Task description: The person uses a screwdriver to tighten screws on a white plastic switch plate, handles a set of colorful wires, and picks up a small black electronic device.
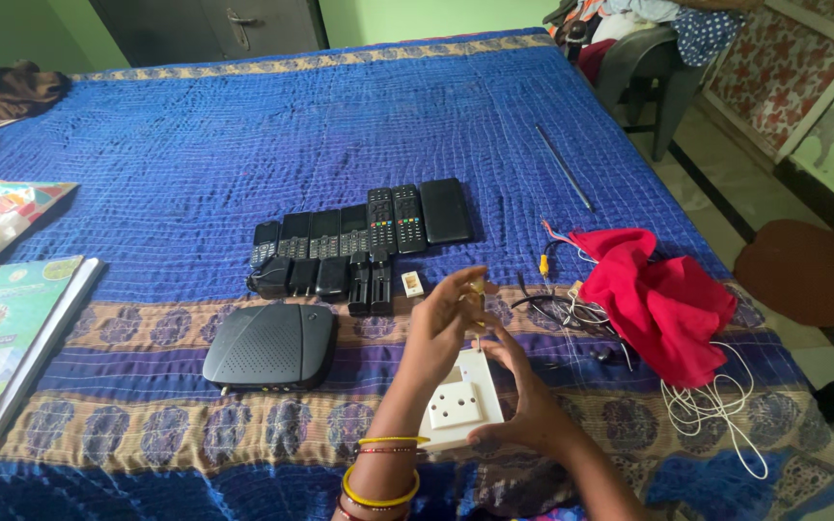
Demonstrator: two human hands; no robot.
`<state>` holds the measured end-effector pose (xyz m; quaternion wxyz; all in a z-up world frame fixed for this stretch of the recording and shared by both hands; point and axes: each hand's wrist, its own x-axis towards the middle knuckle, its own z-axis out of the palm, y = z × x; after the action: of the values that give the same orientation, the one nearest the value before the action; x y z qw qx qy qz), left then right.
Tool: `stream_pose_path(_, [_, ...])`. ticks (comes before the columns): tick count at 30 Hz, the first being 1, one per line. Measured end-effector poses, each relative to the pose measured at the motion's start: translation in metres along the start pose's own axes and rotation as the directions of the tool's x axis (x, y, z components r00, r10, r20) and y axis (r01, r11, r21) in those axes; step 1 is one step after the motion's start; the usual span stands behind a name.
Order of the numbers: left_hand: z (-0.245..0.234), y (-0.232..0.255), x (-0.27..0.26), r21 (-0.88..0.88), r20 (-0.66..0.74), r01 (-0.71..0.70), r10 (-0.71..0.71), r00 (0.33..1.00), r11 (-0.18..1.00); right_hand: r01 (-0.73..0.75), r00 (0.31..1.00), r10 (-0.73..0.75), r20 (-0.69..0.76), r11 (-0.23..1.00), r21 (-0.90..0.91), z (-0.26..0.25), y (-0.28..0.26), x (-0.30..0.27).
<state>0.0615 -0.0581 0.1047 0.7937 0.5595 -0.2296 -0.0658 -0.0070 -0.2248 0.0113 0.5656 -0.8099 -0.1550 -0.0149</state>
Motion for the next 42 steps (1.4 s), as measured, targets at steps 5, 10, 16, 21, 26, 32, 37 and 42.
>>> stream_pose_path(5, [0.0,0.002,-0.003,0.511,-0.248,0.1,0.035,0.968,0.854,0.065,0.998,-0.065,-0.004,0.998,-0.006,0.0,0.002,0.0])
stream_pose_path(10, [0.003,-0.008,0.005,0.631,-0.123,-0.271,0.438,0.89,0.727,0.027,1.0,-0.027,0.002,0.999,-0.017,-0.001,-0.005,0.001])
stream_pose_path(16, [0.011,-0.005,0.003,0.55,-0.287,-0.066,0.263,0.921,0.832,0.035,0.999,-0.035,0.006,0.999,0.015,-0.001,-0.008,0.001])
stream_pose_path(21, [0.013,0.028,-0.005,0.198,-0.357,-0.392,0.439,0.825,0.898,0.128,0.992,-0.128,0.003,0.99,0.063,0.0,-0.005,-0.002])
stream_pose_path(26, [0.017,0.035,-0.016,0.411,-0.144,-0.123,0.198,0.97,0.903,0.15,0.984,-0.112,-0.138,0.942,0.3,-0.007,0.021,-0.003])
stream_pose_path(32, [0.052,-0.011,-0.02,0.376,-0.071,0.067,-0.043,0.997,0.924,-0.02,0.996,0.069,-0.054,0.781,0.624,-0.012,0.088,-0.011])
stream_pose_path(37, [0.009,-0.002,-0.02,0.64,0.078,-0.182,0.172,0.982,0.747,0.01,0.986,0.097,-0.138,0.781,0.624,-0.015,0.067,-0.012])
stream_pose_path(42, [-0.013,-0.003,-0.03,0.778,0.213,-0.26,0.148,0.966,0.572,-0.063,0.975,0.178,-0.137,0.802,0.594,-0.014,0.047,-0.009])
